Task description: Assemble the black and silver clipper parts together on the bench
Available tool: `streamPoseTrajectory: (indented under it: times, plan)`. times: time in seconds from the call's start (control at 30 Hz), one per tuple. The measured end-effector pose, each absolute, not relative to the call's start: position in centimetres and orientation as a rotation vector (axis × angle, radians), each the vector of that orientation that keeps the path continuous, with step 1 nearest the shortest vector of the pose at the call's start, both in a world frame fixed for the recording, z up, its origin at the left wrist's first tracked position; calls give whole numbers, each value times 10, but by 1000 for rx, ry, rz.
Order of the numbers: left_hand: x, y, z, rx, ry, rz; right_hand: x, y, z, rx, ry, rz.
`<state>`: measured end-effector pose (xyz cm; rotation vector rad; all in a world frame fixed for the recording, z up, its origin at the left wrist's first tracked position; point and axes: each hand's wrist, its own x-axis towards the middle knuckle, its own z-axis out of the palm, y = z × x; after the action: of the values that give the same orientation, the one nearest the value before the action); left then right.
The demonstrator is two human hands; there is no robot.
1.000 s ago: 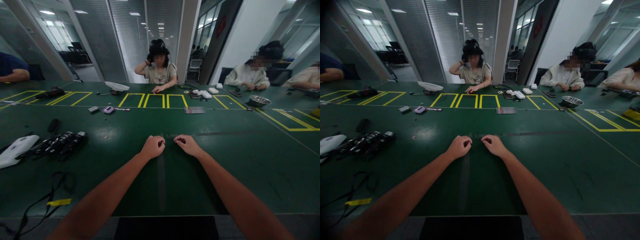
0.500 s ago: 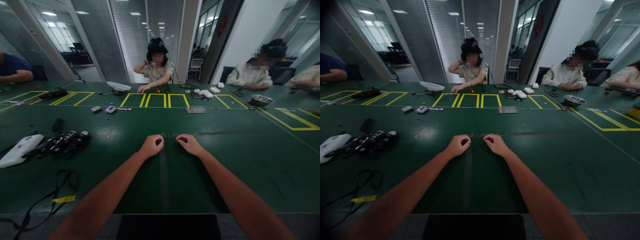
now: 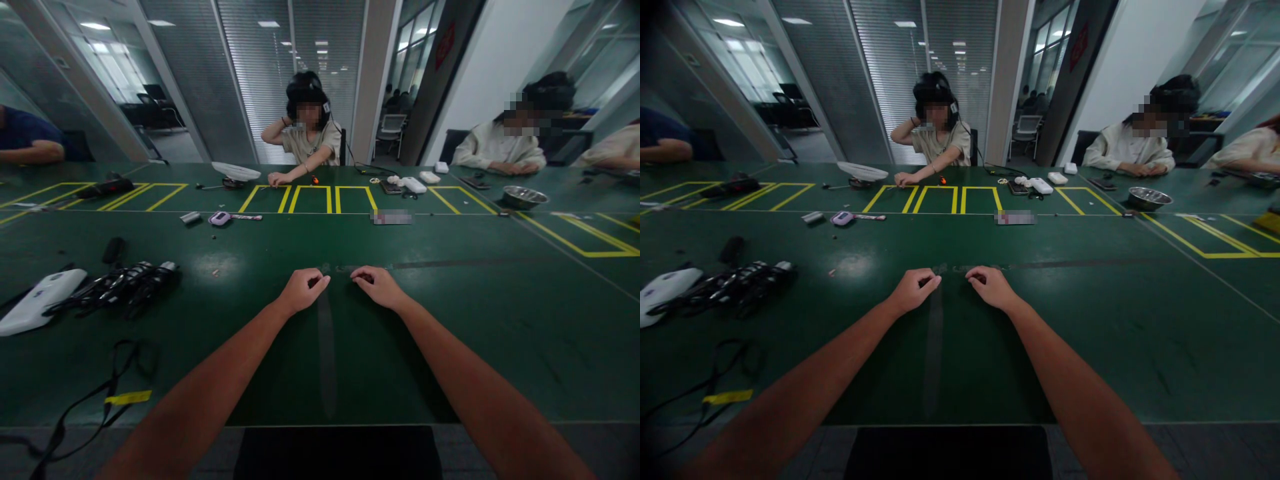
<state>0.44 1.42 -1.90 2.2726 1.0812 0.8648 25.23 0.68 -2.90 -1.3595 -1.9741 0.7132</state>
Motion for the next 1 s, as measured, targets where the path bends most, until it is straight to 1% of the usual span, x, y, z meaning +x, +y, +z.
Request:
streamPoseTrajectory:
  times: [0.17,0.23,0.3,0.37,0.47,0.57,0.67,0.77,1.0]
  plan:
    - [-11,17,-8,2393,1151,776,252,5,-25,-1361,-1979,718]
    - [-30,22,-1,2446,1257,717,252,5,-24,-1358,-1985,725]
    - [-58,28,7,2448,1489,655,253,5,-25,-1356,-1994,723]
    - [-96,33,14,2397,1825,542,255,5,-27,-1350,-2002,710]
    - [-163,36,24,2206,2338,196,258,6,-30,-1332,-2020,698]
    - [-224,31,31,1921,2645,-163,261,6,-32,-1325,-2032,716]
    - [-261,22,33,1790,2720,-386,262,5,-32,-1324,-2034,723]
    - [-274,14,31,1754,2728,-498,262,5,-31,-1321,-2048,704]
    - [-281,23,31,1756,2664,-486,261,5,-31,-1320,-2041,703]
